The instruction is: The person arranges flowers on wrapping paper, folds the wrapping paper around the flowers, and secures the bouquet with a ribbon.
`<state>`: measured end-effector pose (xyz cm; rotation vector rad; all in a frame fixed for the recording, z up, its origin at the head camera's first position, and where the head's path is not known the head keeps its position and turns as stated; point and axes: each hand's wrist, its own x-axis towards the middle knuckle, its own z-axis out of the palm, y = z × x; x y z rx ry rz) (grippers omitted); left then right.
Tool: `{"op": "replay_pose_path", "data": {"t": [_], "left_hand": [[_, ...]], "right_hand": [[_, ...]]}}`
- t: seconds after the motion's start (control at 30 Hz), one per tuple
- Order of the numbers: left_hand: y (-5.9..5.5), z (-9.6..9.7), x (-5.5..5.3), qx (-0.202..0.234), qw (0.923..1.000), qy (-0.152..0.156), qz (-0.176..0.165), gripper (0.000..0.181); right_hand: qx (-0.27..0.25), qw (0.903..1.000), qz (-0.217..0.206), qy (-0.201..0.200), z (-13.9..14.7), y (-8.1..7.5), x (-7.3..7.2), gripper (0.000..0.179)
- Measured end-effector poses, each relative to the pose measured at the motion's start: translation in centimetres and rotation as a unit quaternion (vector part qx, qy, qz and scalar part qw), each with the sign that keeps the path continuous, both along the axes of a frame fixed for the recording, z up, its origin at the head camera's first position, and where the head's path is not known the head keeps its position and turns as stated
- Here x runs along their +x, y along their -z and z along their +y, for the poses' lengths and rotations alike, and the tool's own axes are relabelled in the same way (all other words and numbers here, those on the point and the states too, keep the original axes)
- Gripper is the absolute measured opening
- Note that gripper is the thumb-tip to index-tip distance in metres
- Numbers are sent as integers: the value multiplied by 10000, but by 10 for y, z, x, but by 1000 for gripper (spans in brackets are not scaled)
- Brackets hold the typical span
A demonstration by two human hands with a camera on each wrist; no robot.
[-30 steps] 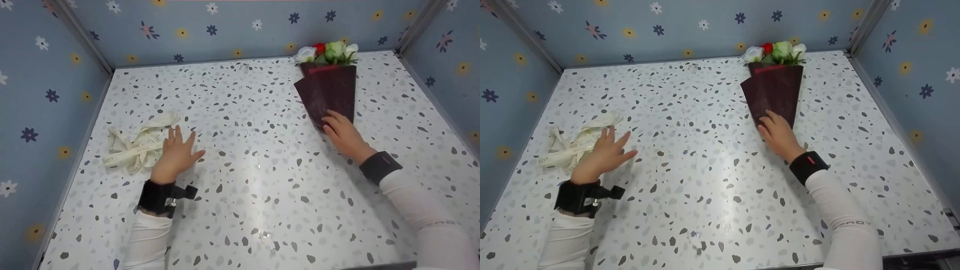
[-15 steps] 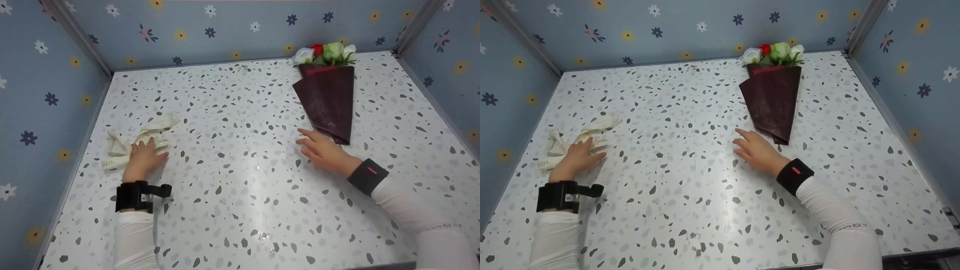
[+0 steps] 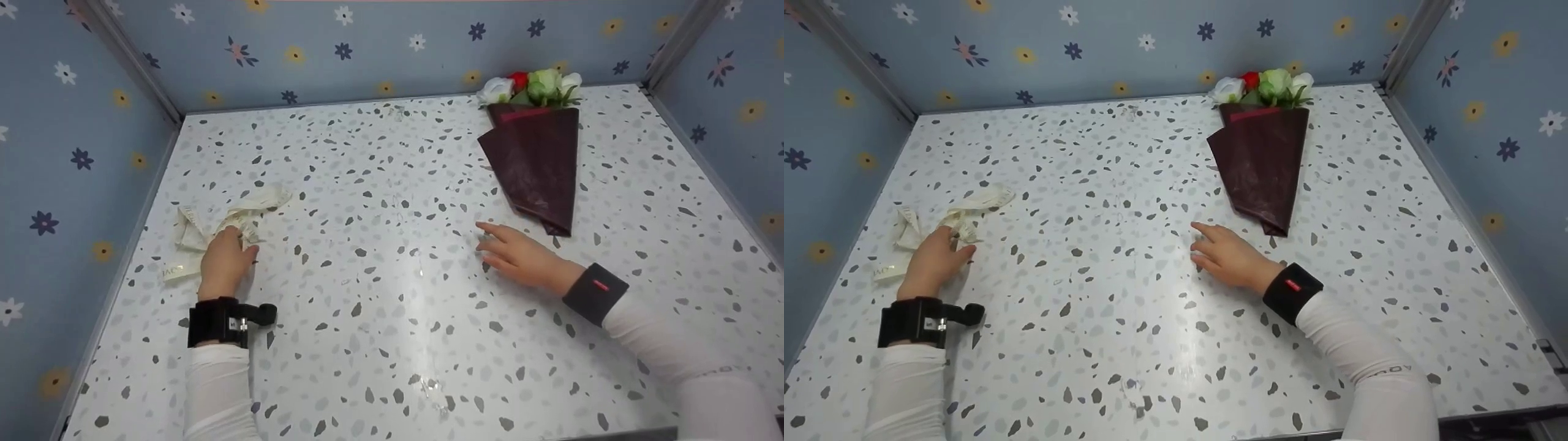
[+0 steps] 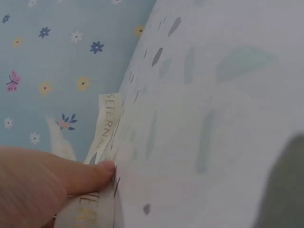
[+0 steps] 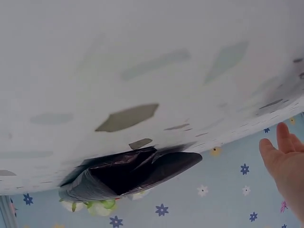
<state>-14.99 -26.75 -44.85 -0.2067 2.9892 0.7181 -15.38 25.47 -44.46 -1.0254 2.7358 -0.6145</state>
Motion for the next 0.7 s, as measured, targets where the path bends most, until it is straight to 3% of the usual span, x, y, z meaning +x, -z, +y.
{"op": "replay_pose_path", "data": {"t": [0.2, 0.37, 0.53, 0.7], "left_hand": [[-1, 11, 1, -310, 9983, -28, 492, 31], [-10, 35, 2, -113, 9943, -60, 1062, 31], [-31, 71, 3, 406, 9940, 462, 900, 33], [-53, 120, 8, 846, 9858, 1195, 826, 30]], "right_hand": [[68, 10000, -37, -27, -4, 3, 1, 31], [88, 9999, -59, -75, -5, 3, 1, 29], [11, 10000, -26, 35, -5, 0, -3, 27], [-344, 9993, 161, 52, -16, -8, -3, 27]]}}
